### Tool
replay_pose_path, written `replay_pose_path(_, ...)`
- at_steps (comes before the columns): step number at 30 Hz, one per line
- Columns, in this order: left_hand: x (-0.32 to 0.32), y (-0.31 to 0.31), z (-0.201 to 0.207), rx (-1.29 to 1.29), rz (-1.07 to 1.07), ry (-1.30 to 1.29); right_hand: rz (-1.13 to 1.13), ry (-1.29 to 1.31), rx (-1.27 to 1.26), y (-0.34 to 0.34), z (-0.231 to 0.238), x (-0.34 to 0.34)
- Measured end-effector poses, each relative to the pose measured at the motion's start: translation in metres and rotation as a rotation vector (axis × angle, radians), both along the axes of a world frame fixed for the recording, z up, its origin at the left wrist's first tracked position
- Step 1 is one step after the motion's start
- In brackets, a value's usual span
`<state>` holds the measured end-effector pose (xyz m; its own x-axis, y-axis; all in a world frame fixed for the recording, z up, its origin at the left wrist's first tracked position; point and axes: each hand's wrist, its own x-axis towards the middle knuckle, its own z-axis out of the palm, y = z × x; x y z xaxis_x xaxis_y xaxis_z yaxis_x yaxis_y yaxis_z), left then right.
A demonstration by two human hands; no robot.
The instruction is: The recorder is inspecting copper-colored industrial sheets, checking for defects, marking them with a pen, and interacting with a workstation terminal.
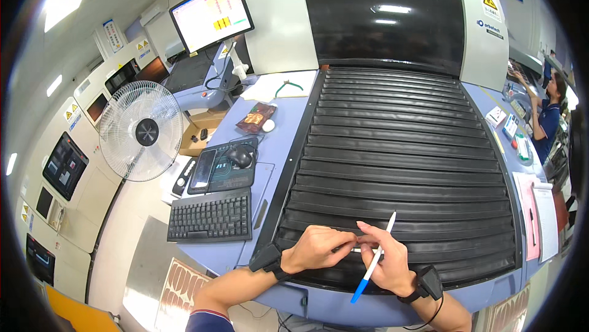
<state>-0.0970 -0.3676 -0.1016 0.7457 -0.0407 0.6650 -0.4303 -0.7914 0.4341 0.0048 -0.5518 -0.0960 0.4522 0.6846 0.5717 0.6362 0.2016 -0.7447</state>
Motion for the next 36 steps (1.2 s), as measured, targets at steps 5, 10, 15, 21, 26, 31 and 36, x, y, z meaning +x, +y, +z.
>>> replay_pose_path(5,0.0035,0.0089,0.0015,0.062,0.012,-0.032,0.013,-0.006,-0.047,0.004,0.0058,0.0058)
replay_pose_path(10,0.0033,0.0082,-0.0007,0.049,0.037,-0.001,0.014,0.012,-0.022,0.0033,0.0042,0.0034)
replay_pose_path(15,0.0051,0.0096,-0.0024,0.032,0.012,0.006,0.011,-0.005,-0.039,0.0033,0.005,0.0043)
replay_pose_path(21,0.0026,0.0111,-0.0012,0.024,0.015,0.01,0.028,0.028,-0.062,0.0054,0.0032,0.0044)
replay_pose_path(26,0.0027,0.0087,0.001,0.001,-0.005,0.056,0.027,0.018,-0.058,0.0035,0.0032,0.0039)
replay_pose_path(31,0.0023,0.0054,0.003,0.008,-0.007,0.053,0.035,0.005,-0.041,0.0004,0.0028,0.0042)
replay_pose_path(36,0.0047,0.0062,-0.0003,0.022,0.002,0.073,0.036,-0.001,-0.062,0.0,0.0047,0.0059)
